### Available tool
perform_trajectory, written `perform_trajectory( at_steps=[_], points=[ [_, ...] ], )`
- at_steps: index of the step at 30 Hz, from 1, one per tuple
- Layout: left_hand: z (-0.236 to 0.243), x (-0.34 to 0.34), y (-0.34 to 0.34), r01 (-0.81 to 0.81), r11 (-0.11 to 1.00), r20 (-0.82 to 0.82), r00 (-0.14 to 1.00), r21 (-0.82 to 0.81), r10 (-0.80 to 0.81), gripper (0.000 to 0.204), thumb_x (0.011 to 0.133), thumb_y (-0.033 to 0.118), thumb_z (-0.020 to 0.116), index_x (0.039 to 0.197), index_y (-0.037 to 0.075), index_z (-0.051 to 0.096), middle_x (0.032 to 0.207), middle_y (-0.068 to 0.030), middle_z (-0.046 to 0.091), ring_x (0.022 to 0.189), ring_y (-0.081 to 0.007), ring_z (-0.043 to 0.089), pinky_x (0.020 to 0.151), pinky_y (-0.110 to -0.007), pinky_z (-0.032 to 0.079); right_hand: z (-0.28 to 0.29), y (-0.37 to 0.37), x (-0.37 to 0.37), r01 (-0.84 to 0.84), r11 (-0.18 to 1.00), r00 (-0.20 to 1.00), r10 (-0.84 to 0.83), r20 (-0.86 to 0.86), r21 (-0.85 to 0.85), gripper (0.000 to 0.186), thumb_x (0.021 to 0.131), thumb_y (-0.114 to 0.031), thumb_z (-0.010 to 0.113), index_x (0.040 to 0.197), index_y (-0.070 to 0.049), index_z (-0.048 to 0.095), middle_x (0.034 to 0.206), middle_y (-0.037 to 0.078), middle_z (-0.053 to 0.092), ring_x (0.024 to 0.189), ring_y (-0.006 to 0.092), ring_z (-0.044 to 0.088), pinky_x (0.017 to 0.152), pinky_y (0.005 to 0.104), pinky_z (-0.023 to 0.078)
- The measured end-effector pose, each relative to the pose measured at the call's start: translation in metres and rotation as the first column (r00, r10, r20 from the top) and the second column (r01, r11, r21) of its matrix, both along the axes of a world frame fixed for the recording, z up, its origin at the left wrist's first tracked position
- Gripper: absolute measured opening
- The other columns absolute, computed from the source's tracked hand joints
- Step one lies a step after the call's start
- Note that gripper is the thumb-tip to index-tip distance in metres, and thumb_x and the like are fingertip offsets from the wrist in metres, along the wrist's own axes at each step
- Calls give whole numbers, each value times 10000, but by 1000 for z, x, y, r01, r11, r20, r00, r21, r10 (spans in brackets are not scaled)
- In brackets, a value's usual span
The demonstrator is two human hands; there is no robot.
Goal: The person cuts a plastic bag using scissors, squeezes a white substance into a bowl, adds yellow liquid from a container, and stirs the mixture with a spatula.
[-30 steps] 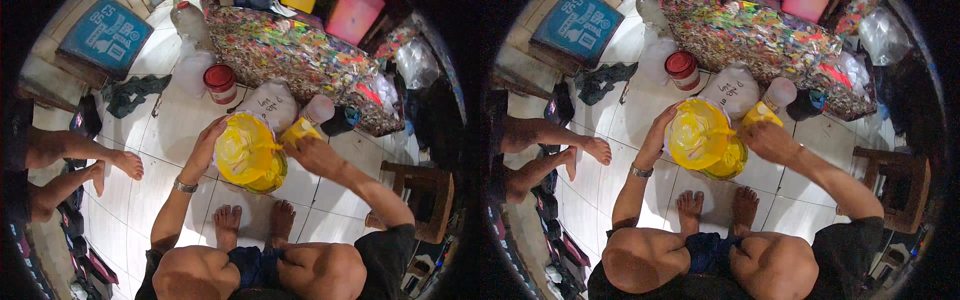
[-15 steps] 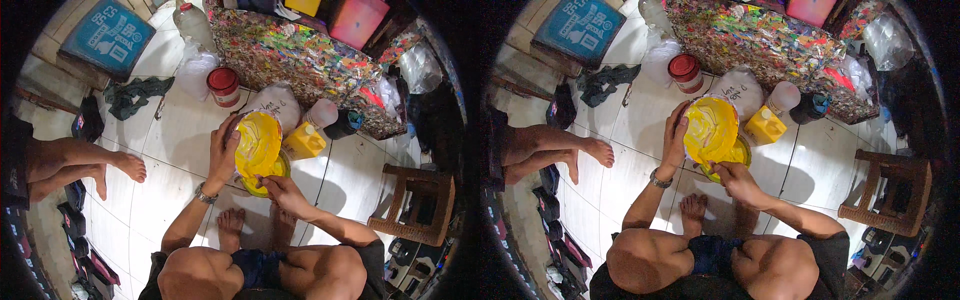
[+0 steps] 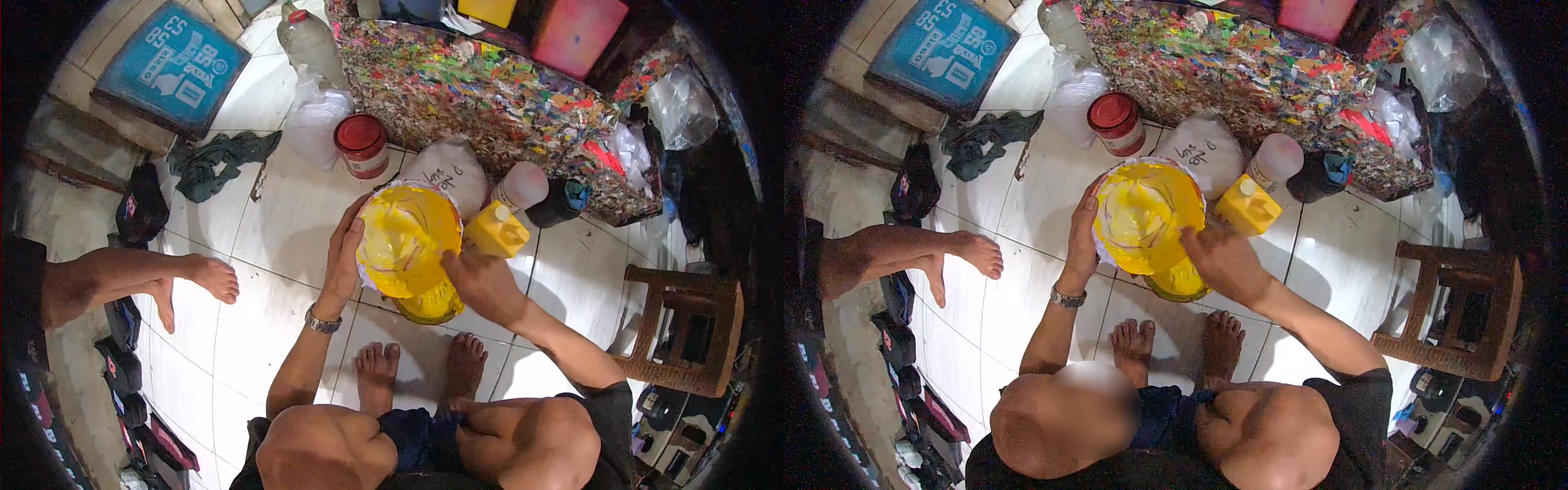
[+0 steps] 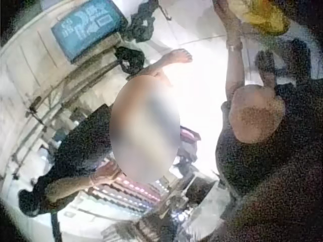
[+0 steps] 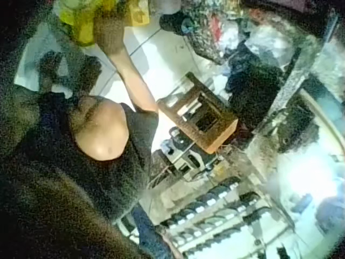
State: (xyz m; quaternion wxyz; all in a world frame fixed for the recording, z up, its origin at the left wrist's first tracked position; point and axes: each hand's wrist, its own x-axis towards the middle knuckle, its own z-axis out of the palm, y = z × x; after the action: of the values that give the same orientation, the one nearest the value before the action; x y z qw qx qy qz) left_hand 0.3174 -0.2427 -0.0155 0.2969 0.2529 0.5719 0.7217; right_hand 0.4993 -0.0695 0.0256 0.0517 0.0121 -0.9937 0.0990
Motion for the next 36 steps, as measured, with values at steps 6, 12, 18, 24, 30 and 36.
perform_trajectory(
  at_steps=[6, 12, 18, 24, 30, 36],
  points=[
    [4, -2, -1, 15, 996, 134, 991, 93, -28, 636, 992, 431, 420, 1418, -41, 383, 1407, -169, 470, 1315, -239, 438, 1111, -360, 326, 9, 18, -5, -37, 996, 981, 51, -189, 76, 305, 826, -110, 620, 1100, 10, 565, 750, 81, 574, 653, 234, 619, 542, 368, 501],
    [8, -9, -6, 43, 998, -24, 999, 53, -42, 663, 980, 459, 431, 1416, -40, 387, 1404, -172, 473, 1316, -245, 436, 1113, -364, 320, 11, 19, 2, -198, 958, 960, 232, -159, 205, 344, 825, -128, 615, 1131, 24, 579, 769, 73, 572, 683, 232, 618, 567, 366, 499],
    [14, -5, -3, 19, 995, -110, 994, 98, -9, 662, 972, 456, 445, 1410, -38, 398, 1411, -174, 471, 1314, -247, 437, 1114, -370, 313, 7, 9, 11, -266, 921, 937, 316, -148, 283, 332, 791, -119, 615, 1100, 1, 604, 788, 65, 585, 683, 215, 618, 568, 362, 496],
    [10, 1, -5, -143, 986, -294, 942, 82, 161, 654, 970, 453, 421, 1395, -44, 410, 1388, -176, 481, 1298, -257, 448, 1100, -385, 327, -11, 20, 10, 16, 992, 969, 16, -246, 126, 366, 788, -83, 621, 1143, -7, 579, 756, 88, 593, 621, 243, 618, 513, 363, 498],
    [4, 27, 12, -284, 939, -313, 889, 197, 334, 692, 974, 495, 360, 1405, -46, 365, 1401, -173, 413, 1315, -273, 410, 1109, -402, 311, -33, -44, 23, 262, 805, 959, -279, 49, -532, 264, 947, -152, 571, 1176, -22, 592, 608, 106, 564, 499, 212, 586, 472, 355, 465],
    [-20, 33, 9, -380, 914, -581, 716, 140, 387, 726, 989, 537, 307, 1438, -34, 299, 1479, -166, 315, 1376, -284, 322, 1138, -434, 263, -7, -92, -5, 339, -505, 867, -160, 472, -794, 285, 999, -306, 541, 1059, -51, 654, 597, -54, 400, 483, 78, 347, 455, 270, 305]
  ],
)
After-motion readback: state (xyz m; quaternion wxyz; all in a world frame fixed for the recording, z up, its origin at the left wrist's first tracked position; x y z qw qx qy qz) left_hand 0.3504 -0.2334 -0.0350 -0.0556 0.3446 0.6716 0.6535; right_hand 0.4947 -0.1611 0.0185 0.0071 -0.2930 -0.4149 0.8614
